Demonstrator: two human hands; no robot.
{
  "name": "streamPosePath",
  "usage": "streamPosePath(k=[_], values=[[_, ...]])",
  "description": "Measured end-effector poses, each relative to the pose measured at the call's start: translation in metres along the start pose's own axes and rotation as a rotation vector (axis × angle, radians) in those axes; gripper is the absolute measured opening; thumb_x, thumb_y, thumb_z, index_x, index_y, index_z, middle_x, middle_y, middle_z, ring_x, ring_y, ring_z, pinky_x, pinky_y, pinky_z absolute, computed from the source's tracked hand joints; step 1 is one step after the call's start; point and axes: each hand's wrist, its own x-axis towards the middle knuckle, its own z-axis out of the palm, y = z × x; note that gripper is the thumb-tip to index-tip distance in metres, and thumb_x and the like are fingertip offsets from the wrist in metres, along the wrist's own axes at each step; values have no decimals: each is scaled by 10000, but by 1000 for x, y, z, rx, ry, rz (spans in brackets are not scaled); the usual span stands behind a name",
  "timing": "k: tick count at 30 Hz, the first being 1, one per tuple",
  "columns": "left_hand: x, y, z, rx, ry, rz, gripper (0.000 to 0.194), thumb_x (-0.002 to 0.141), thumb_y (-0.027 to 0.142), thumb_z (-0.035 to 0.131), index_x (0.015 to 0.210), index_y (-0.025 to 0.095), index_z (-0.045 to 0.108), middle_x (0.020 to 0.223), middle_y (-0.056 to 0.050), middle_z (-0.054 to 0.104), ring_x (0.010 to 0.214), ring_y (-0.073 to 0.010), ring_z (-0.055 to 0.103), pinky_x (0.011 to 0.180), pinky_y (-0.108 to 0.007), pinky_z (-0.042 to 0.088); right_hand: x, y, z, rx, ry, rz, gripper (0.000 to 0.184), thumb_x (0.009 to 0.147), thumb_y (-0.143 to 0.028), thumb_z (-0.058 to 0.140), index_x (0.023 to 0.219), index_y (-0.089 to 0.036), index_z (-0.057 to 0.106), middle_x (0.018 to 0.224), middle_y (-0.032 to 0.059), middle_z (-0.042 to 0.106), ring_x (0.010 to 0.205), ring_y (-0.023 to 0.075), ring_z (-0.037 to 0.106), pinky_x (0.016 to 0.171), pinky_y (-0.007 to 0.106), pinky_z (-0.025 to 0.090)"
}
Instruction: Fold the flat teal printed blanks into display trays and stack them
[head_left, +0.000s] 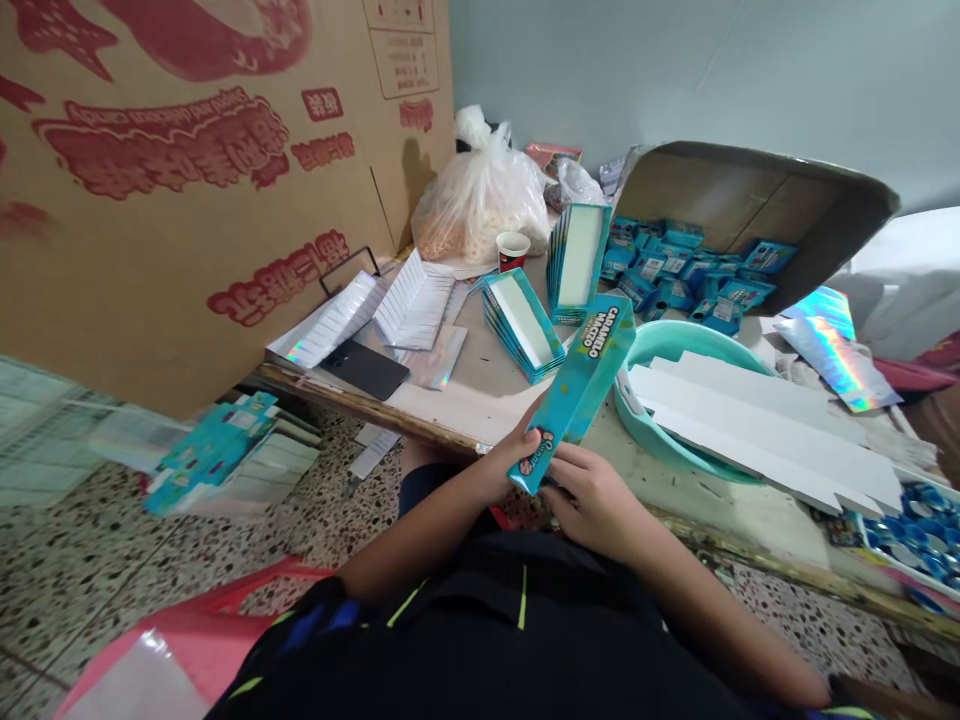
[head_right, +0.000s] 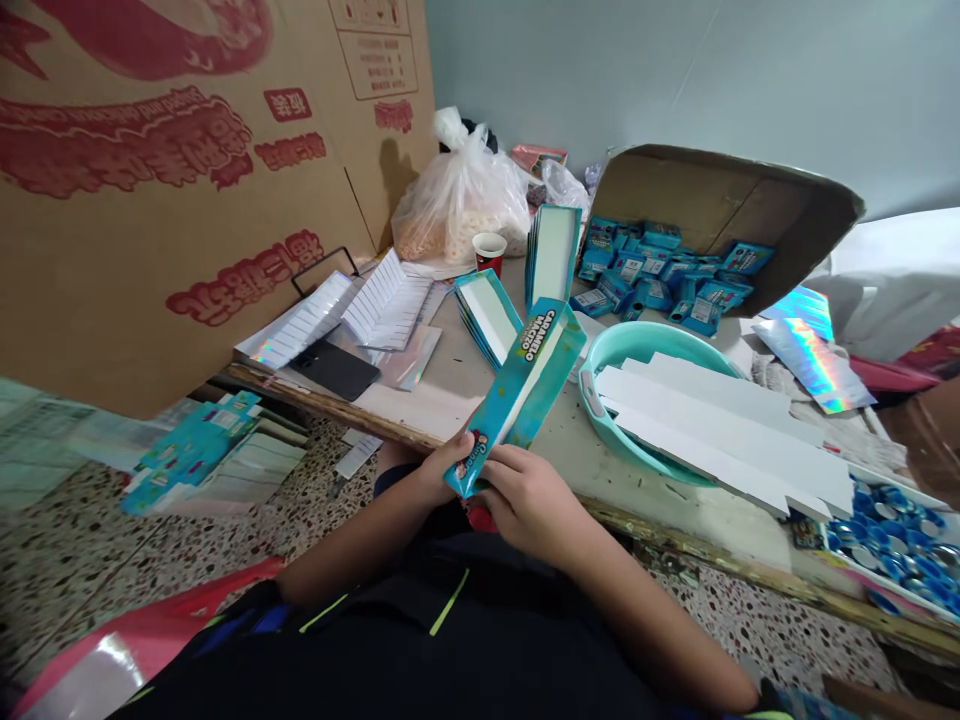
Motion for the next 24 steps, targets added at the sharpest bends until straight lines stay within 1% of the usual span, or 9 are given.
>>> streamPosePath(k=[3, 7, 9, 11, 13, 15, 17, 20, 24], values=[[17, -1, -3, 161, -69, 197, 735, 846, 681, 668, 1455, 284, 555, 1356, -85, 676, 1383, -309, 549, 1193, -441, 430, 5, -1, 5, 6, 81, 114, 52, 971, -243, 575, 952, -218, 616, 1006, 91, 665, 916, 240, 621, 785, 368, 544], [58, -6, -14, 320, -5, 431, 700, 919, 738, 493, 1481, 321, 500, 1468, -76, 584, 1458, -286, 468, 1239, -454, 362, 17, 18, 12, 18, 252, 201, 166, 1026, -348, 511, 944, -227, 590, 983, 86, 641, 928, 248, 603, 797, 384, 521], [87, -5, -31, 493, 105, 561, 694, 940, 751, 422, 1450, 290, 511, 1492, -105, 543, 1469, -287, 441, 1250, -469, 331, 26, 37, 13, -6, 356, 203, 201, 1041, -315, 469, 881, -234, 560, 927, 66, 613, 885, 229, 586, 779, 367, 505], [119, 0, -56, 683, 346, 676, 669, 954, 717, 432, 1400, 227, 525, 1461, -158, 532, 1447, -303, 444, 1249, -502, 304, 39, 61, 11, -48, 439, 175, 196, 1032, -298, 481, 857, -237, 544, 933, 62, 602, 890, 223, 574, 798, 365, 493], [150, 5, -85, 839, 642, 687, 662, 913, 627, 591, 1384, 170, 506, 1428, -204, 519, 1435, -334, 431, 1245, -537, 280, 56, 90, 11, -116, 499, 153, 194, 1019, -304, 488, 840, -240, 530, 950, 71, 603, 918, 232, 570, 843, 383, 483], [175, 6, -112, 947, 806, 621, 794, 801, 497, 766, 1433, 139, 445, 1465, -236, 467, 1460, -370, 378, 1248, -554, 253, 77, 122, 16, -179, 509, 166, 204, 1005, -325, 475, 819, -244, 504, 957, 84, 609, 937, 246, 570, 874, 404, 474], [190, 0, -131, 981, 818, 543, 845, 778, 378, 782, 1484, 135, 387, 1507, -246, 419, 1479, -373, 347, 1246, -547, 255, 97, 152, 26, -207, 482, 203, 177, 991, -329, 454, 848, -241, 509, 956, 96, 619, 924, 251, 575, 857, 404, 477], [199, -14, -145, 946, 774, 488, 709, 878, 298, 633, 1515, 147, 358, 1512, -239, 416, 1470, -337, 369, 1231, -527, 286, 112, 185, 46, -221, 423, 232, 131, 953, -317, 486, 967, -213, 564, 959, 102, 648, 904, 253, 586, 833, 392, 476], [201, -25, -155, 981, 770, 601, 599, 944, 367, 527, 1482, 131, 415, 1505, -239, 435, 1461, -326, 372, 1239, -533, 256, 104, 200, 64, -250, 353, 254, 170, 952, -317, 499, 1013, -195, 600, 949, 92, 670, 924, 249, 592, 884, 387, 449]])
